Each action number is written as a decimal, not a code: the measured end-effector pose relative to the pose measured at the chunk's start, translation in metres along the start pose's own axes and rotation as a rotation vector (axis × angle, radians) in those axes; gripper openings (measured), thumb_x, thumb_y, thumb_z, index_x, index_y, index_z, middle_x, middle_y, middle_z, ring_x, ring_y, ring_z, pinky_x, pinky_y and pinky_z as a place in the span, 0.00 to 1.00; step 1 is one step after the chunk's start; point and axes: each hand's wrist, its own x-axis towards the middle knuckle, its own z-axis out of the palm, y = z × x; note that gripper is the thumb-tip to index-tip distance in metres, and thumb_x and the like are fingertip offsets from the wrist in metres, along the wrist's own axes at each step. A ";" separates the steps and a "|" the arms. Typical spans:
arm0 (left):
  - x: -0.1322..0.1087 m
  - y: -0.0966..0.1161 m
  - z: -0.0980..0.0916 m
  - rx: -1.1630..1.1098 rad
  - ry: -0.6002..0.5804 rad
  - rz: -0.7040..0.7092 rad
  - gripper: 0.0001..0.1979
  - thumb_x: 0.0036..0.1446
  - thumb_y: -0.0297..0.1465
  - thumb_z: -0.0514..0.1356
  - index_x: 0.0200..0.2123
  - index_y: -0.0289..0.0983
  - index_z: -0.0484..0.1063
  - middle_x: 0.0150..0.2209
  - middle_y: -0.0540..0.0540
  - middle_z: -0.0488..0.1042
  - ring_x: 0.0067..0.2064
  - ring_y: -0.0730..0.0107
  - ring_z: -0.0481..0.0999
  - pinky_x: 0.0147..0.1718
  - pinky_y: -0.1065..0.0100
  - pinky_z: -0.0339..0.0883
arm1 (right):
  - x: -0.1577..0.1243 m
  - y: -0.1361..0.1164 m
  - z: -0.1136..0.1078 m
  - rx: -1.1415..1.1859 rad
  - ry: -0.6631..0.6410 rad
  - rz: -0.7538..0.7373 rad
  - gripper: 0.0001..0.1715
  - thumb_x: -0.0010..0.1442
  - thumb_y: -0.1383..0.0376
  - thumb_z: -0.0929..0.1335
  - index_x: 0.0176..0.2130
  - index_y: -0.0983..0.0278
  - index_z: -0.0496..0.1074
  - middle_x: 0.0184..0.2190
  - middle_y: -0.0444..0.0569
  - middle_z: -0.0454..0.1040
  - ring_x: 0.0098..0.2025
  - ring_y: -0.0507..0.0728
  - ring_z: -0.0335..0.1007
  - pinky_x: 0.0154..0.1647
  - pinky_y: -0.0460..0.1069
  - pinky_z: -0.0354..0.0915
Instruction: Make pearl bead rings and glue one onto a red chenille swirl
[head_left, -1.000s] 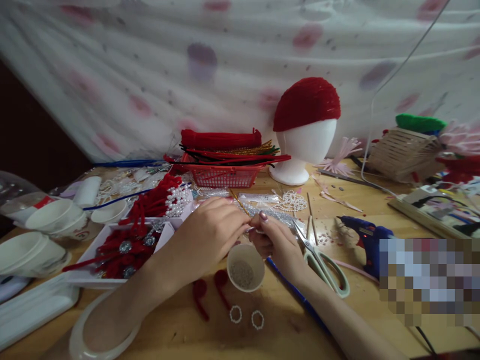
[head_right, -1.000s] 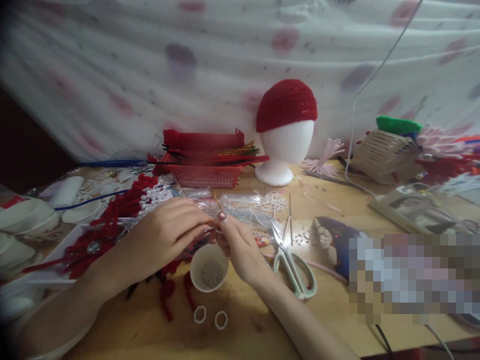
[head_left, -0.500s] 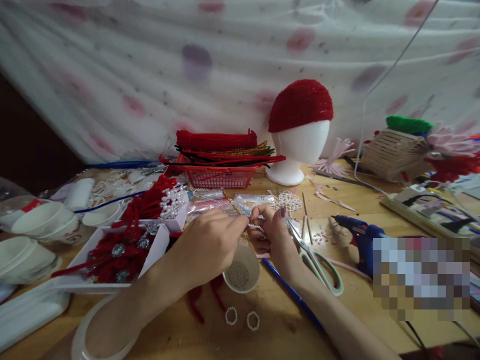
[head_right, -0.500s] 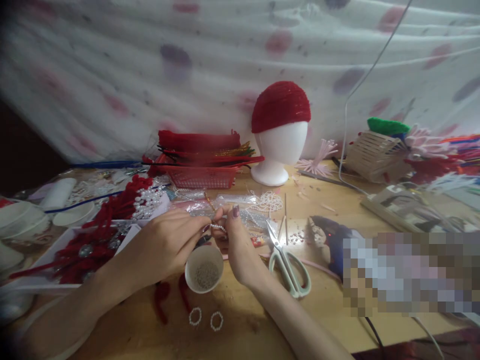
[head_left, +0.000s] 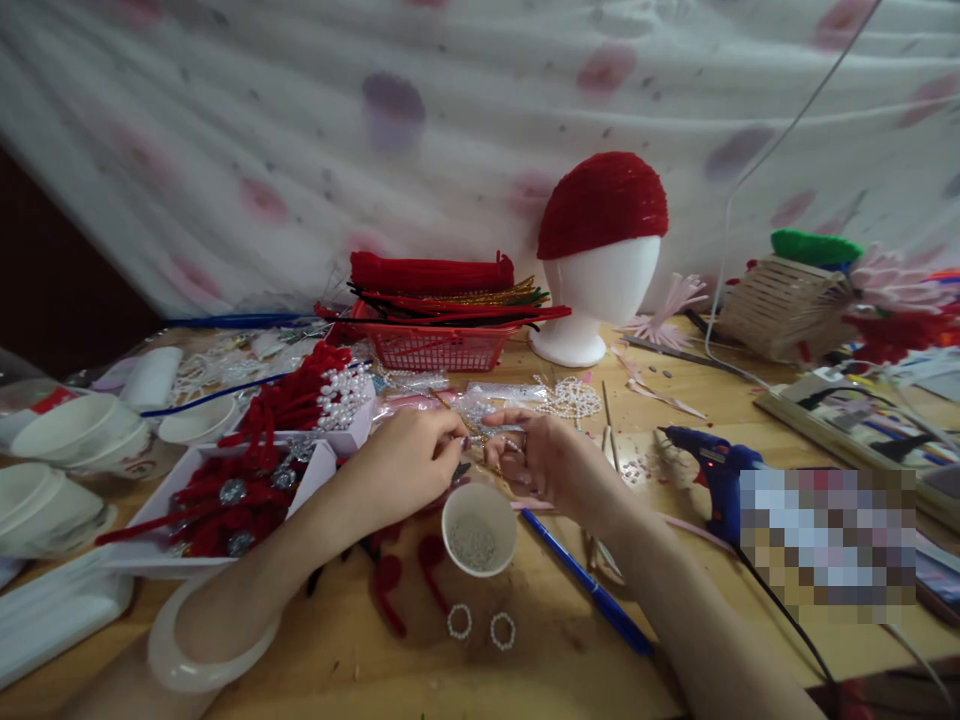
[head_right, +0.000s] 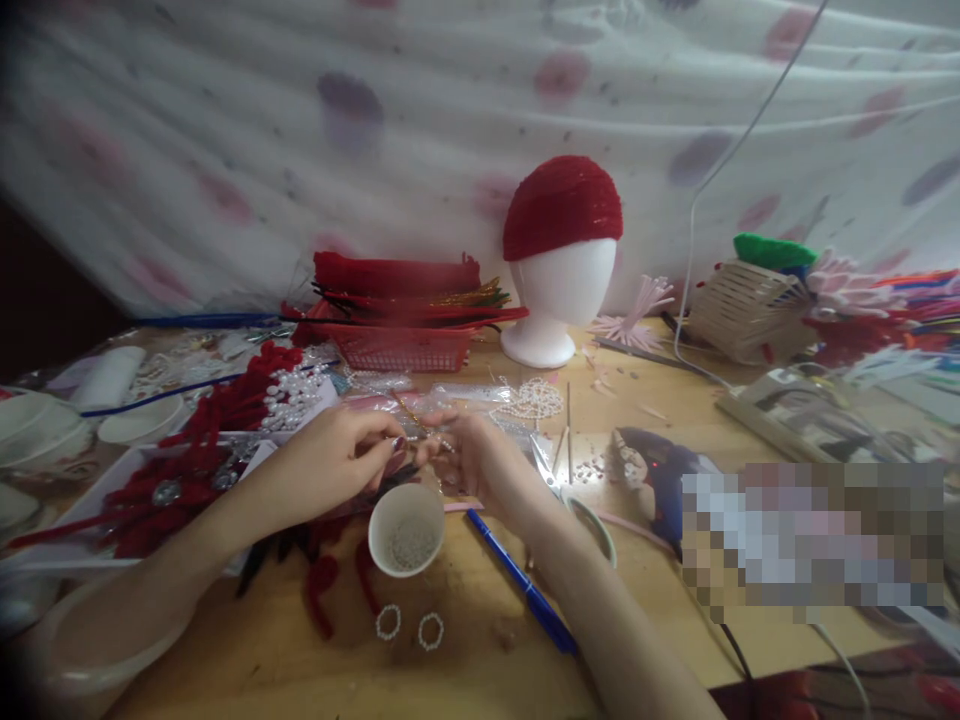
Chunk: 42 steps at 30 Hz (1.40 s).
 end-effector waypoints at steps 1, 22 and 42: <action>0.001 0.000 0.000 -0.028 -0.014 -0.012 0.12 0.57 0.26 0.51 0.26 0.37 0.71 0.21 0.50 0.74 0.24 0.69 0.70 0.26 0.69 0.56 | -0.002 -0.003 -0.002 0.019 -0.012 -0.004 0.17 0.50 0.65 0.64 0.42 0.64 0.66 0.27 0.47 0.75 0.21 0.48 0.58 0.21 0.44 0.54; 0.002 -0.009 -0.009 -0.043 0.014 0.120 0.11 0.58 0.25 0.50 0.28 0.37 0.72 0.24 0.51 0.73 0.27 0.70 0.70 0.29 0.68 0.59 | -0.012 -0.015 -0.012 -0.006 -0.178 0.084 0.19 0.57 0.67 0.69 0.49 0.68 0.72 0.43 0.60 0.81 0.31 0.53 0.79 0.23 0.43 0.72; 0.002 -0.008 -0.006 -0.071 0.040 0.067 0.12 0.59 0.26 0.51 0.26 0.37 0.71 0.21 0.51 0.71 0.25 0.70 0.69 0.28 0.68 0.57 | -0.004 -0.011 -0.011 -0.242 0.004 -0.024 0.09 0.51 0.62 0.69 0.31 0.65 0.68 0.18 0.42 0.67 0.18 0.46 0.51 0.17 0.44 0.38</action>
